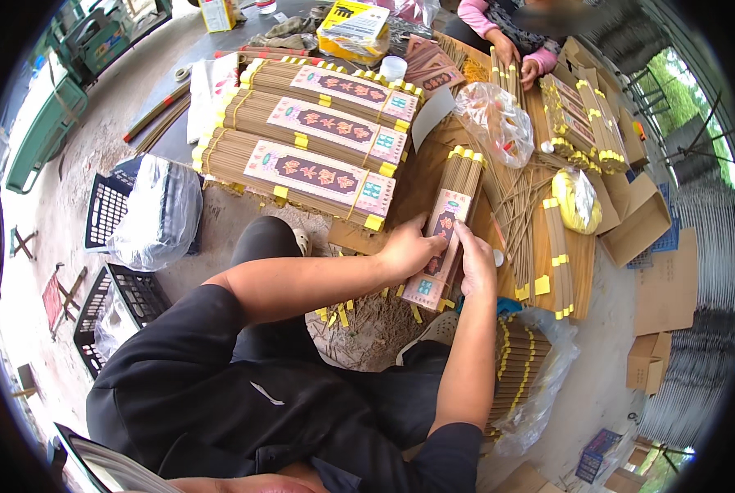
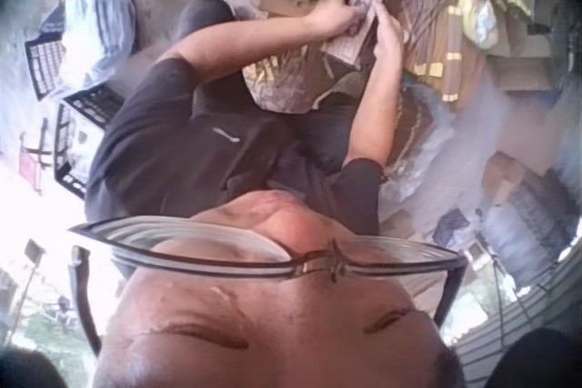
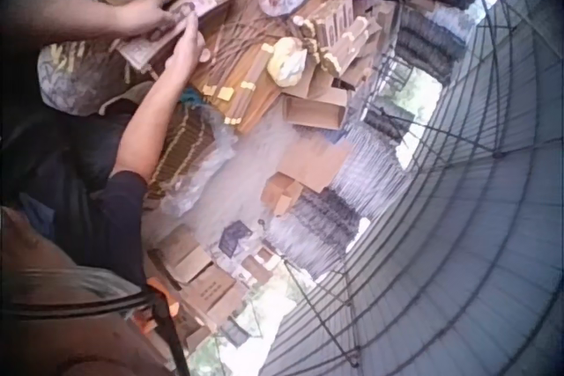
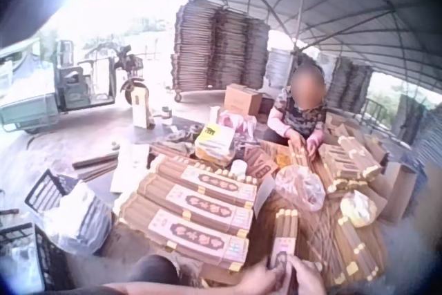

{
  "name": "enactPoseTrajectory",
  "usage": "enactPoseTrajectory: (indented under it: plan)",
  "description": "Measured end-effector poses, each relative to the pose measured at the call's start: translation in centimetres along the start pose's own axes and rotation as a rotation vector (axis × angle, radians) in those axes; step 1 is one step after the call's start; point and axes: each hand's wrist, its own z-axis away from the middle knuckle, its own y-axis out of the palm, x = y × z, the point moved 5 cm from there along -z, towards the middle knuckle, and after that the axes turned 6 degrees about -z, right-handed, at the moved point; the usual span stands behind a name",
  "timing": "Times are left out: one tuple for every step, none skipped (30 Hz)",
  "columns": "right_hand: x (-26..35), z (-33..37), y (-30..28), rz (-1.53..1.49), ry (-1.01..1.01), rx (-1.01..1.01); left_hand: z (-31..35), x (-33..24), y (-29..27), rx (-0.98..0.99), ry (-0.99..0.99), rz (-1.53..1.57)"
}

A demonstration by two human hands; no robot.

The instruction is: The person gathers loose incense sticks, aligns them into bundles, and secures them with yellow rubber bands. They then place paper labels on the bundles and stack the finished units on a low table.

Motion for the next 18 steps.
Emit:
enactPoseTrajectory:
  plan:
    - [0.2, 0.0, 0.4, -0.031, 0.007, -0.005, -0.1, -0.1, 0.0, -0.006, -0.040, 0.045]
    - [0.0, -0.4, 0.3, -0.034, -0.011, -0.001, 0.1, -0.4, -0.2, -0.037, 0.002, 0.037]
    - [0.1, -0.1, 0.1, -0.036, -0.034, -0.015, 0.5, -0.4, 0.1, 0.023, -0.021, 0.072]
    - [0.1, -0.1, 0.1, 0.004, -0.025, -0.039, 0.1, 0.1, 0.1, -0.023, 0.048, -0.003]
    - [0.3, 0.3, 0.5, 0.043, -0.017, -0.063, -0.1, 0.4, 0.0, -0.071, 0.115, -0.081]
    - [0.6, 1.0, 0.7, 0.065, 0.007, -0.095, -0.3, 0.9, 0.0, -0.059, 0.141, -0.085]
    - [0.3, 0.8, -0.2, -0.002, -0.038, -0.077, -0.2, 1.1, 0.4, -0.115, 0.208, -0.089]
    - [0.4, 1.1, -0.5, -0.043, -0.081, -0.101, 0.2, 0.8, 0.6, -0.073, 0.223, -0.076]
    - [0.6, 1.6, -0.8, -0.085, -0.125, -0.125, 0.6, 0.4, 0.7, -0.031, 0.240, -0.063]
    - [-0.3, 0.3, -3.4, -0.157, -0.136, -0.053, 1.4, -0.5, 1.0, 0.002, 0.298, -0.033]
    - [0.0, 1.4, -1.9, -0.259, -0.153, -0.012, 1.9, -0.5, 0.6, -0.008, 0.335, 0.007]
    - [0.4, 2.6, -0.6, -0.314, -0.139, 0.021, 2.3, -0.6, 0.1, -0.036, 0.371, -0.024]
    - [1.2, 3.8, 0.3, -0.362, -0.141, 0.049, 2.8, -1.1, -0.1, -0.056, 0.421, -0.048]
    - [1.9, 4.5, 0.8, -0.390, -0.139, 0.085, 3.4, -1.8, -0.4, -0.107, 0.547, -0.061]
    - [2.7, 5.3, 1.7, -0.407, -0.170, 0.145, 3.7, -2.0, -0.7, -0.091, 0.580, -0.069]
    - [3.1, 5.8, 1.9, -0.412, -0.187, 0.167, 4.4, -2.6, -1.1, -0.074, 0.578, -0.038]
    - [3.5, 6.2, 2.3, -0.418, -0.203, 0.190, 4.8, -3.1, -1.5, -0.057, 0.574, -0.009]
    - [4.1, 6.6, 2.7, -0.418, -0.189, 0.218, 4.9, -3.3, -1.9, -0.046, 0.541, 0.068]
